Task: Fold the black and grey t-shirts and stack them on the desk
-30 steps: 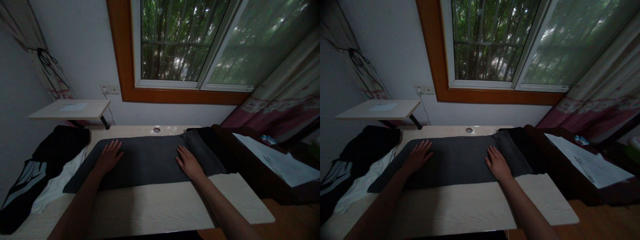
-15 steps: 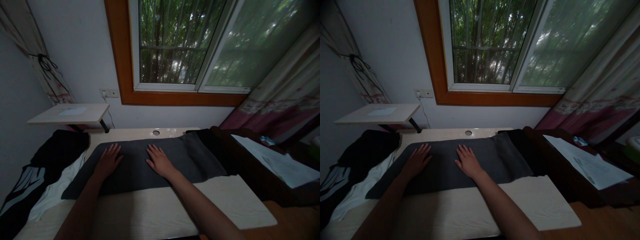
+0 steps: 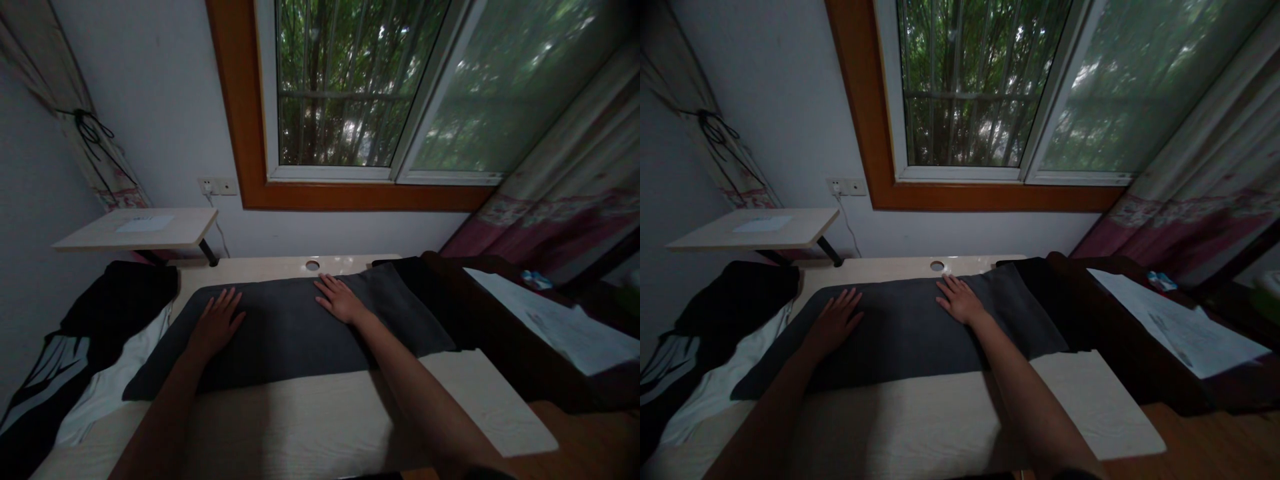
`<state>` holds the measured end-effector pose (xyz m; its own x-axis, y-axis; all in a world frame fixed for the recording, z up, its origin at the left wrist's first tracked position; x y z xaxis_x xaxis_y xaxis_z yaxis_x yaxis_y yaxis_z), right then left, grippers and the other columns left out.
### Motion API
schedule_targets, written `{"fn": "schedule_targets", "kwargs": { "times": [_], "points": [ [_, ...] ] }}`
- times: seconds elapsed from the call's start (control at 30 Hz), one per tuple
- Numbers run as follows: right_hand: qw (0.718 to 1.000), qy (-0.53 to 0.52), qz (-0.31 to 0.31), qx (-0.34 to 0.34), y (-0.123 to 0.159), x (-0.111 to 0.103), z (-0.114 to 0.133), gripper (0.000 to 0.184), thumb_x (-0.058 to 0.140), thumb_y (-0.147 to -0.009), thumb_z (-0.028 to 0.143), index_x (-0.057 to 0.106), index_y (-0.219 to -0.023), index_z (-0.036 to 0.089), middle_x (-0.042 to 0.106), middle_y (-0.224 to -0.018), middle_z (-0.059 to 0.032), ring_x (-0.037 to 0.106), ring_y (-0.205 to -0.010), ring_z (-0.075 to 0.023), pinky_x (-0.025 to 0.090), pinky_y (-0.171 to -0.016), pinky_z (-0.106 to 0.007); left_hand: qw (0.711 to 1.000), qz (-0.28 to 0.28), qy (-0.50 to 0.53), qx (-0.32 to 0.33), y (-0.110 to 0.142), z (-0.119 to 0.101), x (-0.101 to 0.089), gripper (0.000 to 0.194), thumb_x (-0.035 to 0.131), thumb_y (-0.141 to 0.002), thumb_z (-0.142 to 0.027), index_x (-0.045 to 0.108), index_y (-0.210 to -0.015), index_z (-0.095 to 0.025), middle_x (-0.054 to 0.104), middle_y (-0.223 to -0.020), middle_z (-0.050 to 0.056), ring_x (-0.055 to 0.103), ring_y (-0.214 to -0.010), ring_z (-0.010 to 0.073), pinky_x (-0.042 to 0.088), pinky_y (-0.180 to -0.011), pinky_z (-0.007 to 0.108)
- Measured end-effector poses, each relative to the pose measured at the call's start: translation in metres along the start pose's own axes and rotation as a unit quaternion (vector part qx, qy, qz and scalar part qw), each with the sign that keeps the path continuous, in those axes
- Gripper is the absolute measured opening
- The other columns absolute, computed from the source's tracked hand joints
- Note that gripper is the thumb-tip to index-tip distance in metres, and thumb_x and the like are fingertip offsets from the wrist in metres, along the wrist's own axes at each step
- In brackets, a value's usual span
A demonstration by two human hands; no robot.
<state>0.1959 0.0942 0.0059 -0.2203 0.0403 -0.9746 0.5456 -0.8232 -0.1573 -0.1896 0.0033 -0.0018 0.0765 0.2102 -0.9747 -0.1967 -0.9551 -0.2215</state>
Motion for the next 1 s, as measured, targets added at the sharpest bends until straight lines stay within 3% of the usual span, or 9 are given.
{"fn": "schedule_targets", "kwargs": {
  "times": [0.13,0.23,0.67,0.87,1.0],
  "points": [
    [0.998,0.021,-0.018,0.055,0.01,-0.004,-0.046,0.063,0.033,-0.104,0.058,0.045,-0.154,0.022,0.03,-0.166,-0.0095,0.027,-0.154,-0.0271,0.026,-0.124,-0.047,1.0,0.003,0.001,0.0,0.0,0.0,0.0,0.063,0.031,-0.102,-0.055,0.04,-0.155,-0.021,0.033,-0.165,0.01,0.025,-0.155,0.029,0.024,-0.124,0.055],
    [0.996,0.032,-0.029,0.082,0.016,-0.005,-0.062,0.064,0.033,-0.104,0.057,0.045,-0.154,0.02,0.035,-0.164,-0.0113,0.03,-0.152,-0.028,0.026,-0.124,-0.047,1.0,0.001,0.0,0.002,0.0,0.0,0.001,0.063,0.033,-0.102,-0.054,0.039,-0.155,-0.021,0.033,-0.166,0.01,0.024,-0.155,0.0289,0.024,-0.124,0.055],
    [0.994,0.023,-0.046,0.096,0.018,-0.003,-0.066,0.063,0.033,-0.103,0.058,0.047,-0.153,0.022,0.041,-0.161,-0.0099,0.034,-0.151,-0.0278,0.028,-0.123,-0.047,1.0,0.004,0.011,0.016,0.02,0.0,-0.003,0.059,0.034,-0.103,-0.051,0.04,-0.155,-0.023,0.036,-0.164,0.009,0.029,-0.153,0.0274,0.025,-0.124,0.053],
    [0.994,0.031,-0.025,0.105,0.019,-0.005,-0.063,0.063,0.03,-0.103,0.057,0.044,-0.155,0.022,0.039,-0.162,-0.0095,0.034,-0.15,-0.0276,0.026,-0.123,-0.045,0.993,0.013,0.052,0.106,0.056,-0.009,-0.015,0.061,0.046,-0.1,-0.053,0.037,-0.156,-0.033,0.034,-0.165,0.005,0.031,-0.153,0.0296,0.024,-0.123,0.059],
    [0.992,0.034,-0.026,0.118,0.021,-0.009,-0.059,0.06,0.032,-0.104,0.055,0.045,-0.154,0.025,0.042,-0.16,-0.0086,0.036,-0.148,-0.0272,0.027,-0.122,-0.045,0.977,0.06,0.08,0.19,0.088,-0.013,-0.029,0.08,0.061,-0.089,-0.061,0.03,-0.158,-0.037,0.035,-0.165,0.005,0.03,-0.152,0.0321,0.024,-0.123,0.062]
  ]
}}
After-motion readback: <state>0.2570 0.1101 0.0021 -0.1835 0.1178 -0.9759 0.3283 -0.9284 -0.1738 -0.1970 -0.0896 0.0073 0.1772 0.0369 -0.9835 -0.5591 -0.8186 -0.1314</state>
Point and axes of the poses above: each hand's wrist, its own y-axis away from the middle knuckle, its own x-axis out of the palm, z = x × y, the point moved 3 cm from there along -y, towards the middle knuckle
